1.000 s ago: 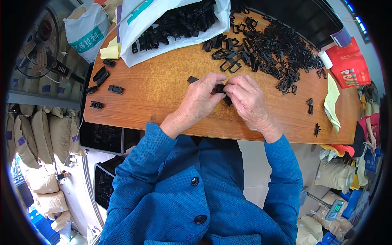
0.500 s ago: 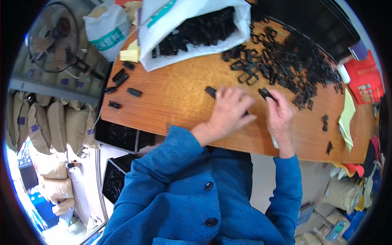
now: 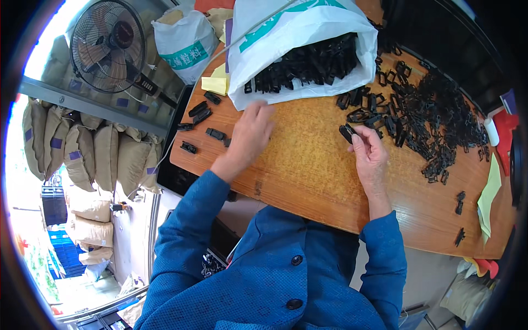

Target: Assembling small black plastic components by hand at a workbench.

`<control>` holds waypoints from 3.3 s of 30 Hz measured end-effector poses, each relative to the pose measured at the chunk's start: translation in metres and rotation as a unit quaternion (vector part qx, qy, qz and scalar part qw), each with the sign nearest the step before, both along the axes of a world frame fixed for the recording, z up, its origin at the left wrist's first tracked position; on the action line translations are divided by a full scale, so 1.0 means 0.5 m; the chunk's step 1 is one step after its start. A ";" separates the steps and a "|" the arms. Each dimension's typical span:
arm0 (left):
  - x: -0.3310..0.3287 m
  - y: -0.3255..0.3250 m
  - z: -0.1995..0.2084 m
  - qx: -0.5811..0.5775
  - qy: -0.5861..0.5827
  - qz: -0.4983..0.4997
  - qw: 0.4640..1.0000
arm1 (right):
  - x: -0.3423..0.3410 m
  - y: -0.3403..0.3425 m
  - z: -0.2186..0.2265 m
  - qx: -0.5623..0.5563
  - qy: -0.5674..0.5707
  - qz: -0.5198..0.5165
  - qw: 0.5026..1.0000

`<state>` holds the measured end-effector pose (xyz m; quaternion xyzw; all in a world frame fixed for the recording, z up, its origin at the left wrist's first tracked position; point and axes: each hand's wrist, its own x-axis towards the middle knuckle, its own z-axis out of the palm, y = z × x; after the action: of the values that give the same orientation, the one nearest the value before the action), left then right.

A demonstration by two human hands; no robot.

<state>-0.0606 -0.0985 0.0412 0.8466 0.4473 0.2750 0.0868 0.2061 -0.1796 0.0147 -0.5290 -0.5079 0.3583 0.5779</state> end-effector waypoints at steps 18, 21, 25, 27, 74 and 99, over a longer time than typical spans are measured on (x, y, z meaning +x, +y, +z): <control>-0.015 0.082 -0.004 -0.022 -0.138 0.116 0.983 | 0.024 0.006 -0.013 -0.040 0.013 0.041 0.998; 0.037 -0.014 0.028 -0.387 -0.406 -0.007 0.828 | 0.012 -0.014 0.011 -0.041 0.048 0.080 0.995; 0.069 -0.073 0.028 -0.560 -0.484 -0.071 0.668 | -0.012 -0.047 0.044 -0.039 0.023 0.118 0.992; 0.075 -0.094 0.030 -0.568 -0.480 -0.073 0.665 | -0.029 -0.059 0.057 -0.027 0.018 0.142 0.989; 0.149 -0.135 -0.035 -0.431 -0.319 -0.094 0.839 | -0.040 -0.073 0.029 -0.040 0.040 0.142 0.988; 0.220 -0.048 0.037 -0.136 -0.063 -0.139 0.979 | 0.193 -0.035 0.034 -0.030 -0.400 -0.244 0.883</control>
<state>0.0497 -0.1225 0.0596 0.8618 0.3520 0.2496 0.2667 0.3024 -0.1972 0.0315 -0.7519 -0.5391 -0.0208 0.3788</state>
